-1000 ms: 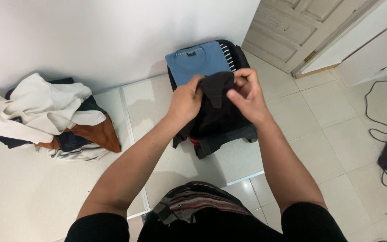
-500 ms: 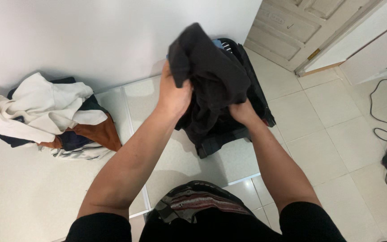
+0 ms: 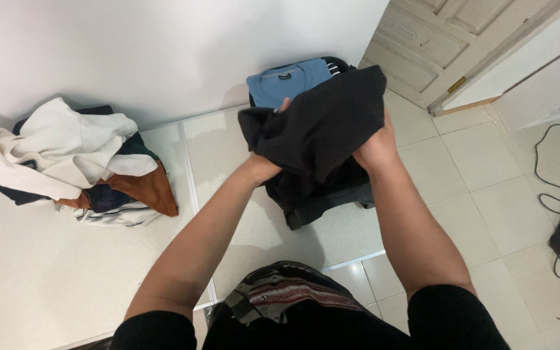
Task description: The person removes several pieces of clothing, including t-shirts and pants, from a suitcase on a white folding table and places them on the table.
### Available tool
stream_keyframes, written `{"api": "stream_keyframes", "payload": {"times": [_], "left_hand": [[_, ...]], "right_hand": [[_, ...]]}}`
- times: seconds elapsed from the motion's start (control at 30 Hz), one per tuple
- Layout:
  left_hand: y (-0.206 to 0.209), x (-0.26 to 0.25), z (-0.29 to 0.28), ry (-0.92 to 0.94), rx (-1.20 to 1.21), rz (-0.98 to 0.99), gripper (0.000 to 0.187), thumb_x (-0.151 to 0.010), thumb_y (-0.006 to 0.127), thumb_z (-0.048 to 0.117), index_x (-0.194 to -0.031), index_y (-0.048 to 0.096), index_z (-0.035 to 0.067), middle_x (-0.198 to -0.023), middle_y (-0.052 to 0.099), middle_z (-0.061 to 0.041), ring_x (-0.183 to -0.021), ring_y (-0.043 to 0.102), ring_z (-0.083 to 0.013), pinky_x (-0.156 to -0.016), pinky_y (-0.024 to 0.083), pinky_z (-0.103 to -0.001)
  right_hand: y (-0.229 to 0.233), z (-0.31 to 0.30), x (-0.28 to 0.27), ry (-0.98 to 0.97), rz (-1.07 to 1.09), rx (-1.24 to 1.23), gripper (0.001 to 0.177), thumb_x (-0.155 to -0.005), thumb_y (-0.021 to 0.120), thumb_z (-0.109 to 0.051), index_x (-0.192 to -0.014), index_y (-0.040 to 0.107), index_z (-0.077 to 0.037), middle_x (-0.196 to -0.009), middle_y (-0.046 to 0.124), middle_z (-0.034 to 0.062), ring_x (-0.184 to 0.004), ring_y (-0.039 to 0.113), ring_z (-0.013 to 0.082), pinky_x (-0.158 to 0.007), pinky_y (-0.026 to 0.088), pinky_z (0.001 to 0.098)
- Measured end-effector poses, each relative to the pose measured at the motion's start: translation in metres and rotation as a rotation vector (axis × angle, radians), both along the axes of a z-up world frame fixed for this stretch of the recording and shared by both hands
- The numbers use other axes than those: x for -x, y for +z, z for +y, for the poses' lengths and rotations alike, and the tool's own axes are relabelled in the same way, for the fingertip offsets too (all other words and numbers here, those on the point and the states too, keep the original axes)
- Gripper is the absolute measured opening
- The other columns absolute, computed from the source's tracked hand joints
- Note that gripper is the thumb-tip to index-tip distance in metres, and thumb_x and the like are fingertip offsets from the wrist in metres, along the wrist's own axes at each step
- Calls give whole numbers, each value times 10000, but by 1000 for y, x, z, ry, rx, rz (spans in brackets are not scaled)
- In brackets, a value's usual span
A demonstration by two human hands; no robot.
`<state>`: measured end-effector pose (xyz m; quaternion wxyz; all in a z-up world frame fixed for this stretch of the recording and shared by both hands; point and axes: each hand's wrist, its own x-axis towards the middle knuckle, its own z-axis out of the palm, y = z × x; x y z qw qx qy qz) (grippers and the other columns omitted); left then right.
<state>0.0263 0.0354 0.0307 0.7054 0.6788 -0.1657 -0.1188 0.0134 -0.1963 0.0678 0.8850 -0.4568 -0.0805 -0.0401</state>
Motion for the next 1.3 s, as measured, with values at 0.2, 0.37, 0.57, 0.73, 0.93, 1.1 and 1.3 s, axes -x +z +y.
{"api": "stream_keyframes", "payload": {"times": [0.2,0.37,0.57,0.73,0.93,1.1,1.3], "left_hand": [[-44,-2,-13,-117,-170,-148,668,-937,736,203,-1525,439,89,-1537,505,-106,-1387,518,-235,-1148,458,-359],[-42,-4,-8,35,144,136,616,-967,691,231,-1515,450,85,-1516,529,-102,-1365,541,-223,-1125,481,-351],[-29,-7,-9,157,212,91,607,-950,709,235,-1488,477,74,-1494,548,-111,-1351,552,-231,-1118,479,-356],[-40,-5,-9,328,135,7,601,-936,724,238,-1466,500,65,-1475,565,-118,-1340,561,-239,-1112,478,-361],[-71,6,29,357,-31,62,593,-919,743,241,-1439,527,55,-1453,584,-127,-1326,572,-247,-1105,476,-367],[-90,23,50,333,-116,29,587,-905,758,244,-1417,549,46,-1434,601,-134,-1315,582,-254,-1099,475,-371],[-104,25,81,541,-152,-195,581,-888,776,248,-1390,576,35,-1411,620,-143,-1301,592,-263,-1092,473,-377]], "right_hand": [[-11,22,1,-13,-189,600,342,-992,708,-46,-1320,641,28,-1255,702,120,-1170,659,193,-1031,526,312],[-40,8,1,-265,-165,843,500,-952,794,-47,-1378,534,-18,-1294,663,122,-1182,655,222,-1036,541,323],[-87,10,25,96,112,925,671,-931,728,-64,-1511,391,-66,-1457,542,112,-1324,529,222,-1077,445,357],[-83,33,27,147,394,669,436,-1046,431,-114,-1466,544,-98,-1355,662,121,-1187,650,243,-991,542,374],[-74,52,7,59,343,171,444,-1060,360,-84,-1481,497,-100,-1360,646,102,-1213,658,223,-1033,548,359],[-107,94,3,54,281,298,446,-1045,390,-65,-1478,486,-111,-1341,642,75,-1180,644,200,-1004,537,339],[-154,151,3,-26,117,404,337,-1100,486,-40,-1424,576,-34,-1286,685,84,-1133,643,177,-977,536,321]]}}
